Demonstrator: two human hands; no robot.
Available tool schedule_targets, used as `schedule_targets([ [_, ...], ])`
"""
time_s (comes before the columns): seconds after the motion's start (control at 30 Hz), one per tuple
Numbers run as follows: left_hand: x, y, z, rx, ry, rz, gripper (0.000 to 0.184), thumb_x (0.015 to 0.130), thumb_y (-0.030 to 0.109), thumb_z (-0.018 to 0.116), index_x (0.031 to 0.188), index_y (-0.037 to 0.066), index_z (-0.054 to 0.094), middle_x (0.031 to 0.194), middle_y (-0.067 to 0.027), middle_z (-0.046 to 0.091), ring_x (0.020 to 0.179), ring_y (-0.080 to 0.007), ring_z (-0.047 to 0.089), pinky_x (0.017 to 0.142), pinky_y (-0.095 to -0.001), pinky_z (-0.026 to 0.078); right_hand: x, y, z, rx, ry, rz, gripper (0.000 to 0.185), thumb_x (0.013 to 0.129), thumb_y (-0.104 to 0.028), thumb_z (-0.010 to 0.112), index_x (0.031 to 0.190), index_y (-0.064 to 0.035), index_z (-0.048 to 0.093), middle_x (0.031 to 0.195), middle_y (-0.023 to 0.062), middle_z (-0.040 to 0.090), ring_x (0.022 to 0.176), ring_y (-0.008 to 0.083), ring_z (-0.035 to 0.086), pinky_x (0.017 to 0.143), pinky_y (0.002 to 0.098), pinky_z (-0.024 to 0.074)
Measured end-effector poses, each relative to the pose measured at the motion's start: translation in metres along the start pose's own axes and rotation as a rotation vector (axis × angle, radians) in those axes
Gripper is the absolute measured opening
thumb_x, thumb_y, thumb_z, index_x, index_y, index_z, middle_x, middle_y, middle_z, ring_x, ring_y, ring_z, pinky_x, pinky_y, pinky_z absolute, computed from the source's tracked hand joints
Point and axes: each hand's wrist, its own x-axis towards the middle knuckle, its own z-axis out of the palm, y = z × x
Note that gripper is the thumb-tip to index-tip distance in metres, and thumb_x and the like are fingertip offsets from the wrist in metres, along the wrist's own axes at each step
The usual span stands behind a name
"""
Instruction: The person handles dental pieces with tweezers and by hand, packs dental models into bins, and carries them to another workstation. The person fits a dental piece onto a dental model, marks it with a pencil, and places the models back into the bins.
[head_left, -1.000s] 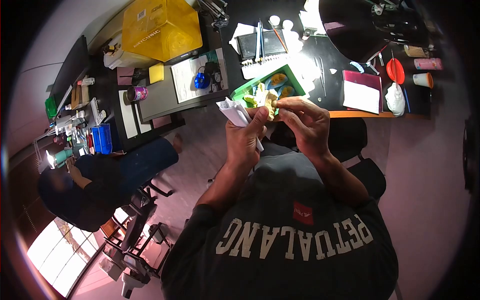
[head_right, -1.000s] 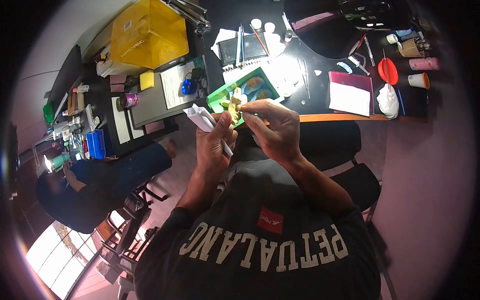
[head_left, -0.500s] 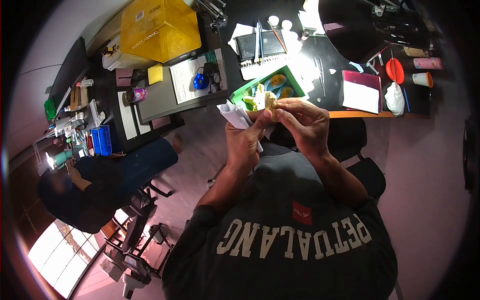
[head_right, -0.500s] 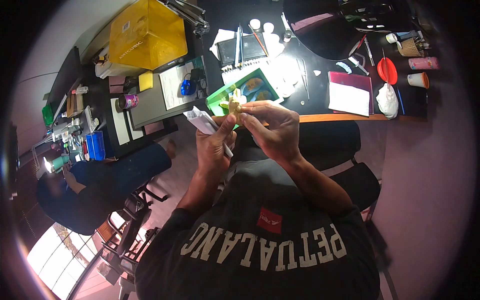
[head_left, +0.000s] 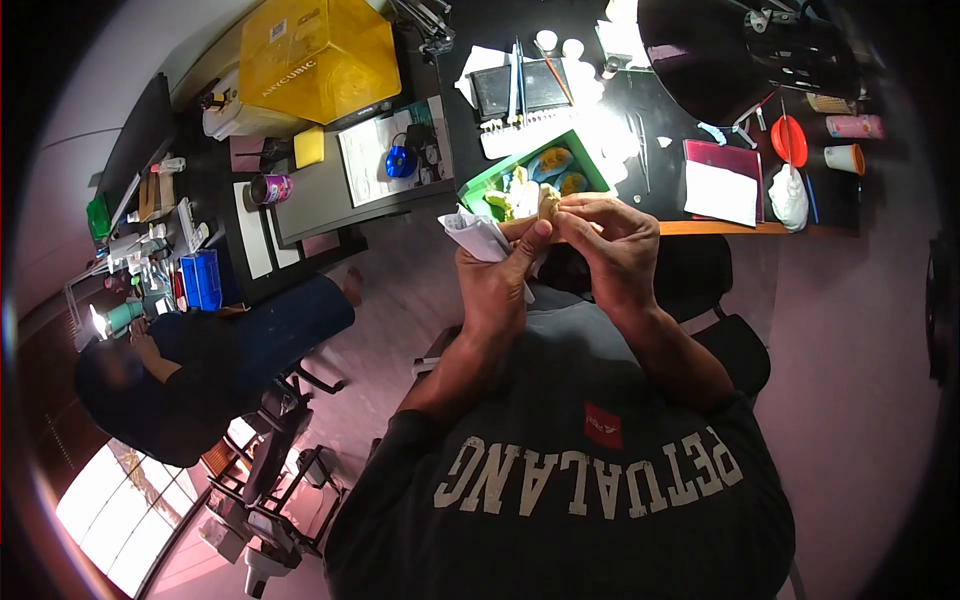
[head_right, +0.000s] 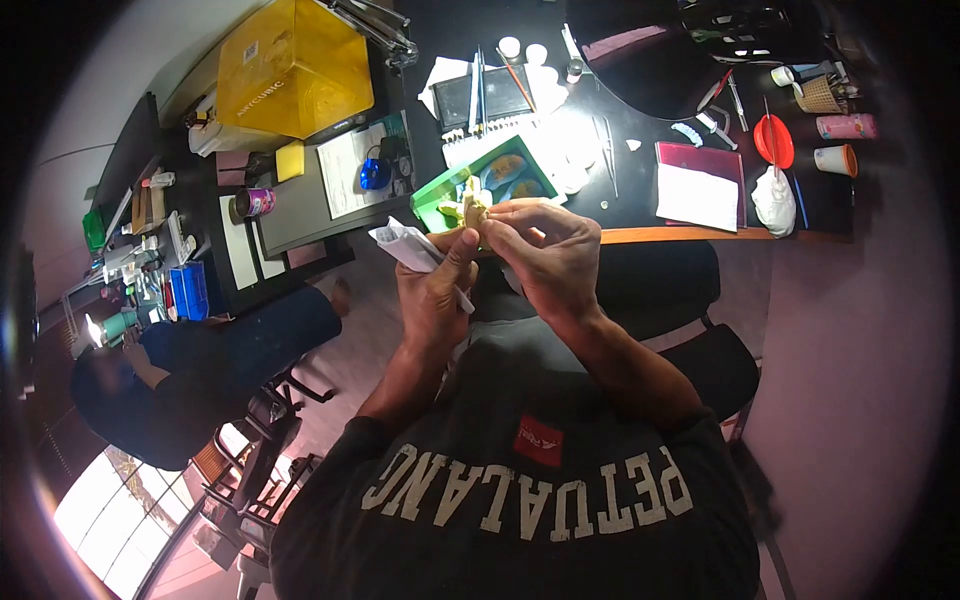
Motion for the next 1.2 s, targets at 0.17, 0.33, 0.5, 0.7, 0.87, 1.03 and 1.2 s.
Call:
schedule_targets([
  [0.17, 0.001, 0.004, -0.002, 0.005, -0.002, -0.021, 0.015, 0.093, 0.014, 0.078, 0.093, 0.000, 0.072, 0.066, 0.0047, 0.055, 0.050, -0.0031, 0.038, 0.047, -0.0239, 0.028, 0.001, -0.005, -0.002, -0.077, -0.062, -0.031, 0.007, 0.087, -0.001, 0.078, 0.093, 0.0036, 0.077, 0.098, 0.0116, 0.074, 0.087, 0.0139, 0.071, 0.076, 0.0256, 0.0580],
  [0.33, 0.005, 0.002, -0.012, -0.044, -0.042, -0.084, 0.015, 0.097, 0.015, 0.074, 0.095, 0.002, 0.067, 0.063, 0.0071, 0.048, 0.050, -0.0027, 0.037, 0.047, -0.0243, 0.029, 0.004, -0.005, -0.004, -0.466, -0.106, -0.412, 0.010, 0.084, -0.001, 0.079, 0.093, 0.0038, 0.076, 0.096, 0.0148, 0.074, 0.083, 0.0184, 0.073, 0.073, 0.0251, 0.0578],
  [0.5, 0.006, 0.009, -0.011, -0.054, -0.040, -0.128, 0.013, 0.100, 0.014, 0.067, 0.101, 0.002, 0.064, 0.064, 0.0073, 0.045, 0.050, -0.0021, 0.036, 0.048, -0.0233, 0.030, 0.003, -0.013, 0.001, -0.539, -0.116, -0.564, 0.012, 0.083, 0.000, 0.079, 0.094, 0.0026, 0.075, 0.095, 0.0154, 0.074, 0.085, 0.0214, 0.074, 0.071, 0.0283, 0.0604],
  [0.7, 0.007, 0.010, -0.016, -0.061, -0.057, -0.136, 0.018, 0.098, 0.019, 0.068, 0.101, 0.003, 0.063, 0.065, 0.0048, 0.047, 0.050, -0.0030, 0.039, 0.045, -0.0226, 0.034, 0.003, -0.014, -0.003, -0.502, -0.173, -0.555, 0.018, 0.084, 0.000, 0.078, 0.101, 0.0017, 0.074, 0.101, 0.0154, 0.074, 0.089, 0.0221, 0.074, 0.076, 0.0310, 0.0608],
  [0.87, 0.007, 0.011, -0.019, -0.068, -0.084, -0.195, 0.022, 0.097, 0.022, 0.066, 0.105, 0.002, 0.060, 0.070, -0.0010, 0.053, 0.050, -0.0050, 0.042, 0.041, -0.0228, 0.035, 0.013, -0.022, -0.007, -0.406, -0.231, -0.432, 0.033, 0.088, -0.002, 0.075, 0.121, 0.0004, 0.068, 0.115, 0.0142, 0.071, 0.103, 0.0213, 0.071, 0.086, 0.0348, 0.0581],
  [1.03, 0.007, 0.021, -0.017, -0.084, -0.092, -0.282, 0.023, 0.096, 0.019, 0.064, 0.109, 0.001, 0.059, 0.080, -0.0087, 0.062, 0.050, -0.0066, 0.044, 0.041, -0.0222, 0.035, 0.018, -0.015, -0.019, -0.072, -0.454, -0.031, 0.035, 0.091, -0.001, 0.075, 0.125, 0.0010, 0.068, 0.119, 0.0123, 0.071, 0.102, 0.0177, 0.070, 0.090, 0.0324, 0.0574],
  [1.2, 0.011, 0.020, -0.023, -0.023, -0.079, -0.249, 0.027, 0.096, 0.019, 0.064, 0.114, -0.001, 0.062, 0.084, -0.0079, 0.065, 0.051, -0.0068, 0.045, 0.044, -0.0212, 0.034, 0.018, -0.012, -0.020, -0.104, -0.385, -0.013, 0.035, 0.086, -0.004, 0.082, 0.118, 0.0043, 0.071, 0.111, 0.0120, 0.073, 0.100, 0.0149, 0.071, 0.091, 0.0301, 0.0577],
])
